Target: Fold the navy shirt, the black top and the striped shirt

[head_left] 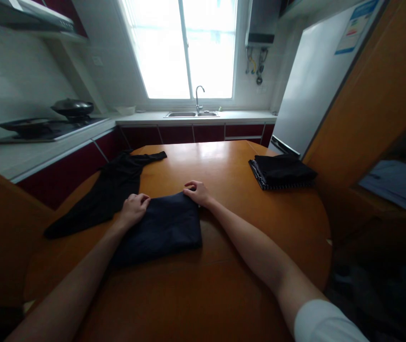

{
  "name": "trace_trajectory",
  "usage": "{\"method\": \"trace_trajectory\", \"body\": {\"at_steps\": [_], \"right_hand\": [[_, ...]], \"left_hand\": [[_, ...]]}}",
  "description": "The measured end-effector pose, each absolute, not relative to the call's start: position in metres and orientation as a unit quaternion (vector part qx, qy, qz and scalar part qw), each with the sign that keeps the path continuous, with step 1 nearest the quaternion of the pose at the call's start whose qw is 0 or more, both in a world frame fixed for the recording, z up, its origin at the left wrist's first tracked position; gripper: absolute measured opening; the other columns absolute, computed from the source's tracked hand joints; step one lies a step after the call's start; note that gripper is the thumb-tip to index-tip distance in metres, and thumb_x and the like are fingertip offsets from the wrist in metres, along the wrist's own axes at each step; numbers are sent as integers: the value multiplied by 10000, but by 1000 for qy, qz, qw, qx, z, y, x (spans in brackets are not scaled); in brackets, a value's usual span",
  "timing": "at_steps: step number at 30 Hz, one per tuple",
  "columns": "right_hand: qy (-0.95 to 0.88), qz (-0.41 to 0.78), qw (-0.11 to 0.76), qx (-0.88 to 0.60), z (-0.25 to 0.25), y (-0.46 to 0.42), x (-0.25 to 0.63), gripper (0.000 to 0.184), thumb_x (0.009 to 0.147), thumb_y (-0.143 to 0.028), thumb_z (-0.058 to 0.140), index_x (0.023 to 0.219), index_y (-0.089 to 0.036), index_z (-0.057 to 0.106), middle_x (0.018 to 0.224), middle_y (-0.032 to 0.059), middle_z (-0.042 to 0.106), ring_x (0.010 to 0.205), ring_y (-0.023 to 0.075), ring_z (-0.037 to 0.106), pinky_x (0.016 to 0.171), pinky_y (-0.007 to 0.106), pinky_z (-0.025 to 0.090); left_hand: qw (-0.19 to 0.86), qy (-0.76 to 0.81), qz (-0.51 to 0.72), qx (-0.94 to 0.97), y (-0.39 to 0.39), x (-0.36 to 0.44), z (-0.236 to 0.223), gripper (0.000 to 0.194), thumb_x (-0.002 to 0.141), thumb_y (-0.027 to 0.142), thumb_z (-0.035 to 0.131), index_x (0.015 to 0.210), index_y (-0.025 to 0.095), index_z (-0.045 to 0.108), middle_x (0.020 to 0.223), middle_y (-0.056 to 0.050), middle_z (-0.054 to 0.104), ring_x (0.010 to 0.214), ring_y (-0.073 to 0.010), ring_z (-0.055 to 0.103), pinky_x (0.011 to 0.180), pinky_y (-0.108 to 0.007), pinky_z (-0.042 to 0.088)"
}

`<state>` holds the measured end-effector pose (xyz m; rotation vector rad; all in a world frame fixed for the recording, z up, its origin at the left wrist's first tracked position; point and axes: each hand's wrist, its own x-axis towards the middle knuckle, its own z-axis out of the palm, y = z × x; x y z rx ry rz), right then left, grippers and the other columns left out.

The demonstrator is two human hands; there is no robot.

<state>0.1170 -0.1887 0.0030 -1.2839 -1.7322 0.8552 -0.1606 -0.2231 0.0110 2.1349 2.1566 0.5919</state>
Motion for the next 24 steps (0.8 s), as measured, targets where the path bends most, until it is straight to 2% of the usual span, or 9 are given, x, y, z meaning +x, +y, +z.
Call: {"method": "trace_trajectory", "body": {"at_steps": [4,8,10,12,16,18,21,24], "right_hand": [[-686,338,399,-506,-1,-186,117,301,802,-407,725,1071,-273,736,881,-16,736,879,188,675,893,330,504],[-684,354,405,-493,-1,-187,118,314,777,-397,744,1063,-267,733,866,-22,734,874,183,674,892,325,505],[-680,360,408,-491,0,-189,118,323,763,-386,752,1058,-256,733,862,-17,732,869,183,675,888,326,508],[-679,359,408,-493,0,-190,119,334,754,-377,756,1057,-239,734,869,-3,734,868,186,677,882,329,512],[-683,354,409,-491,-2,-191,119,352,751,-371,750,1070,-223,733,909,20,742,882,189,684,876,330,518],[-687,350,412,-485,-5,-189,118,347,749,-371,746,1062,-222,734,931,26,747,893,189,687,869,329,522],[-692,350,413,-477,-8,-187,118,341,747,-373,741,1045,-207,736,927,36,750,875,188,688,836,323,533],[-692,352,417,-472,-11,-186,119,371,744,-371,736,1061,-178,734,876,46,745,800,180,682,757,299,539]], "left_hand": [[29,708,223,670,-225,-158,12,210,820,347,490,853,192,628,934,-103,598,960,-272,611,927,-370,499],[27,708,220,671,-230,-152,17,173,840,313,482,847,198,610,924,-94,578,956,-266,605,930,-376,500],[26,712,199,673,-234,-151,20,187,849,303,489,888,184,627,951,-106,592,971,-269,612,941,-376,496],[20,716,182,674,-242,-150,25,256,859,310,508,1007,153,646,1071,-143,611,1058,-287,610,982,-384,477],[41,698,177,692,-271,-138,36,437,889,324,539,1285,151,595,1395,-183,546,1319,-345,495,1111,-460,365],[69,657,188,727,-288,-118,39,465,926,332,515,1359,170,563,1490,-169,489,1416,-332,399,1171,-478,271],[96,556,225,795,-305,-82,39,508,1004,375,408,1481,206,457,1591,-118,374,1503,-269,258,1221,-475,120],[129,520,188,823,-309,-59,30,580,1015,441,403,1547,212,361,1631,-116,280,1530,-274,170,1221,-505,54]]}}
